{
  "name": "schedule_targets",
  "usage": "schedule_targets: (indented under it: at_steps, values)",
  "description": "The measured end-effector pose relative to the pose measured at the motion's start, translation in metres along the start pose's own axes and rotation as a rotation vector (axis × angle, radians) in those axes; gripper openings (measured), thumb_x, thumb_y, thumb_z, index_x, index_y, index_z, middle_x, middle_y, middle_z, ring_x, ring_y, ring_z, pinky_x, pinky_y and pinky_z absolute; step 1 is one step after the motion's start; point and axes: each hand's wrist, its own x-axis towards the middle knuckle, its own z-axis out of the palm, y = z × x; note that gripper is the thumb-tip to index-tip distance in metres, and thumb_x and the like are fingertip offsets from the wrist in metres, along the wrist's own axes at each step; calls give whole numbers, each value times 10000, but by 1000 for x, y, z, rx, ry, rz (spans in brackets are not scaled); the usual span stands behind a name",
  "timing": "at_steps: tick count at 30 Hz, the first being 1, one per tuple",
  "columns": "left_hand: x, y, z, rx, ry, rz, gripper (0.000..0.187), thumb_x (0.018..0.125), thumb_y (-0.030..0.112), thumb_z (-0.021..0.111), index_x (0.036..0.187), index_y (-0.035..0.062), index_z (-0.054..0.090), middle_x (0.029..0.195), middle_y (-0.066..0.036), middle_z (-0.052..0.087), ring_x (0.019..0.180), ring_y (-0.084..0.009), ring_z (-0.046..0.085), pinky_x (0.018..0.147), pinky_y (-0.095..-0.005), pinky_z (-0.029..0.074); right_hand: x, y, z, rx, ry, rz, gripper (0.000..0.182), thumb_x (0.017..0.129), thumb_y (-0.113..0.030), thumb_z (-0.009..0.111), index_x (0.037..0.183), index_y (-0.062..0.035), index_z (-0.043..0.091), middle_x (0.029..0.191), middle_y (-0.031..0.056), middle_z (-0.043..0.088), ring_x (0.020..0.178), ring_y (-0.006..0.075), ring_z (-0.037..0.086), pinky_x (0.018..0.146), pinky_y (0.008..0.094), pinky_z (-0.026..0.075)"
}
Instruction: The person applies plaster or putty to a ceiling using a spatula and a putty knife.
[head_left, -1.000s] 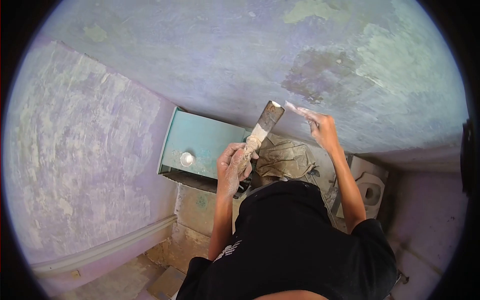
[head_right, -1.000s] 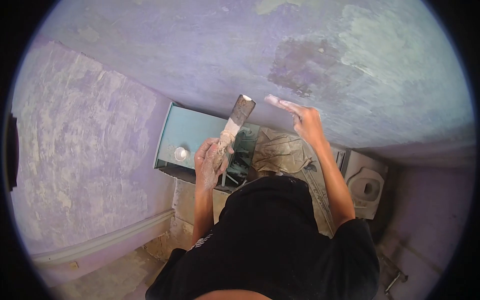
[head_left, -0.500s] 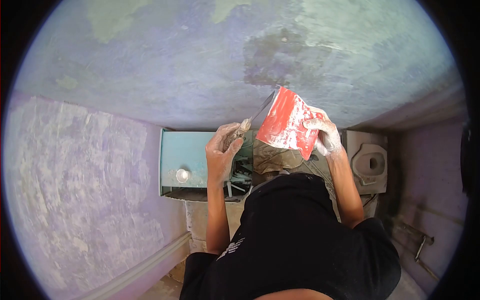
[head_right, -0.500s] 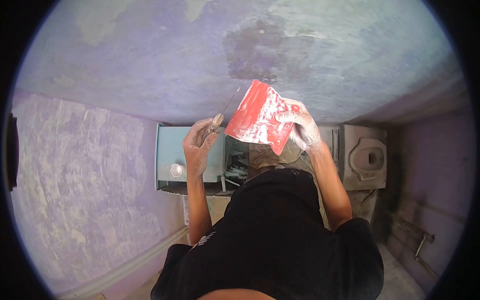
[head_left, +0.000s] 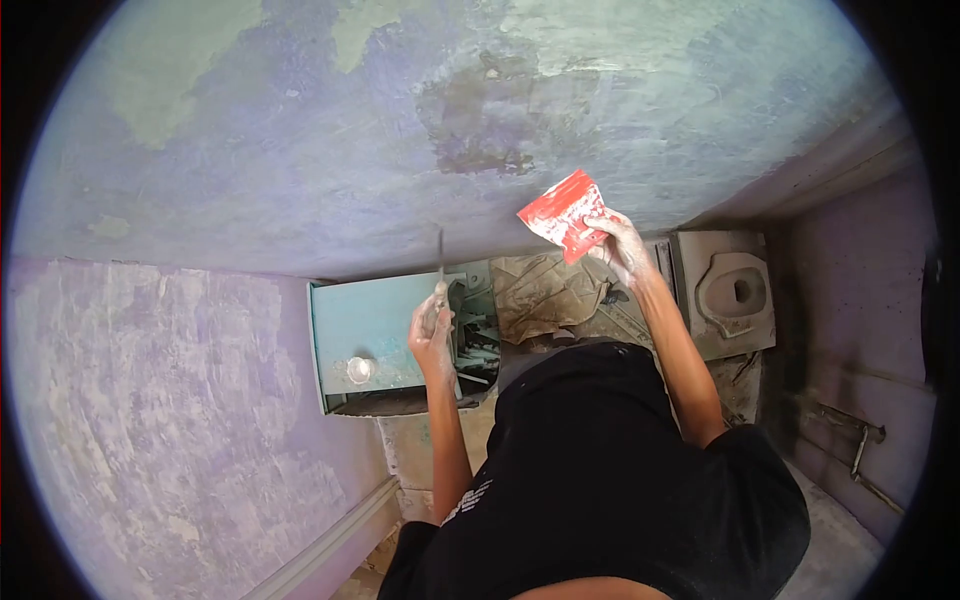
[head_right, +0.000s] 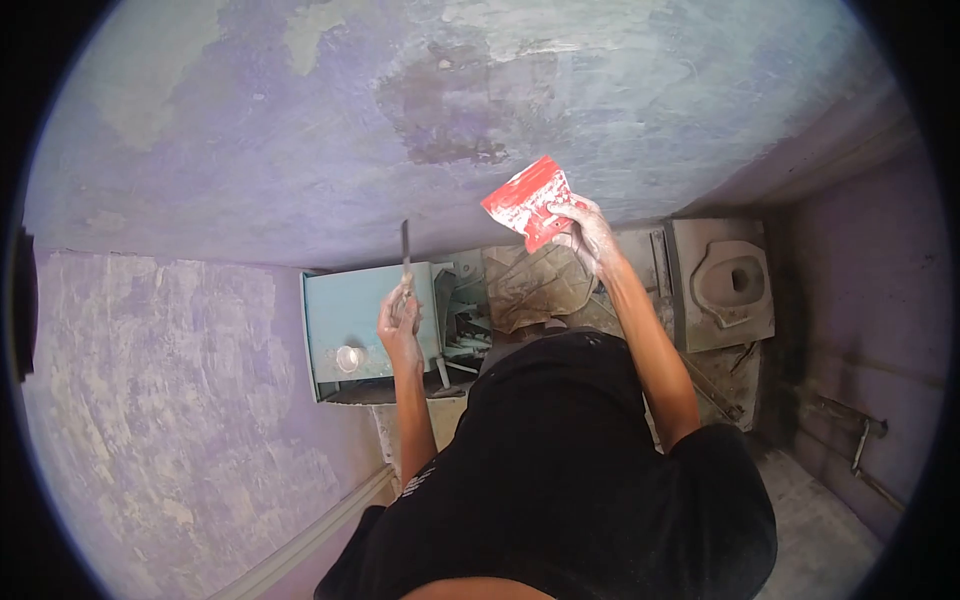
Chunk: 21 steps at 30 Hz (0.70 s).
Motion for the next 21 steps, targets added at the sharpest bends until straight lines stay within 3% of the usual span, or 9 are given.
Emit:
schedule_targets:
  at_steps: [2, 5, 12, 19, 21]
  values:
    - [-9, -11, -7, -119, 175, -51, 364, 890, 130, 663, 1224, 28, 559, 1094, -51, 632, 862, -141, 612, 666, -235, 463, 22, 17, -11, 3, 40, 9, 241, 870, -81, 603, 1102, -15, 593, 968, 75, 687, 776, 134, 690, 628, 260, 590]
    - [-22, -15, -9, -283, 266, -85, 329, 893, 55, 642, 1203, -7, 551, 1083, -58, 629, 867, -121, 605, 674, -229, 474, 45, 28, -13, 23, 70, 24, 202, 884, -106, 603, 1076, -45, 607, 939, 55, 690, 737, 113, 686, 596, 239, 581]
    - [-40, -10, -23, -255, 383, -96, 312, 901, 48, 626, 1198, -8, 548, 1083, -57, 625, 833, -119, 593, 677, -233, 476, 97, 54, -8, 73, 214, 38, 155, 884, -143, 624, 1021, -71, 621, 900, 41, 683, 655, 100, 646, 608, 260, 560]
    - [-49, -21, -42, -257, 452, -36, 289, 905, 55, 618, 1183, 1, 560, 1046, -51, 633, 815, -103, 587, 732, -248, 490, 114, 54, -6, 202, 256, 13, 122, 888, -107, 595, 964, -16, 621, 865, 95, 676, 626, 136, 641, 604, 251, 581]
    - [-50, -18, -41, -257, 448, -44, 285, 905, 57, 618, 1179, 2, 563, 1035, -51, 634, 814, -103, 587, 745, -253, 489, 118, 51, -4, 198, 305, 15, 52, 867, -85, 627, 904, -51, 615, 789, 40, 635, 613, 117, 599, 605, 257, 571]
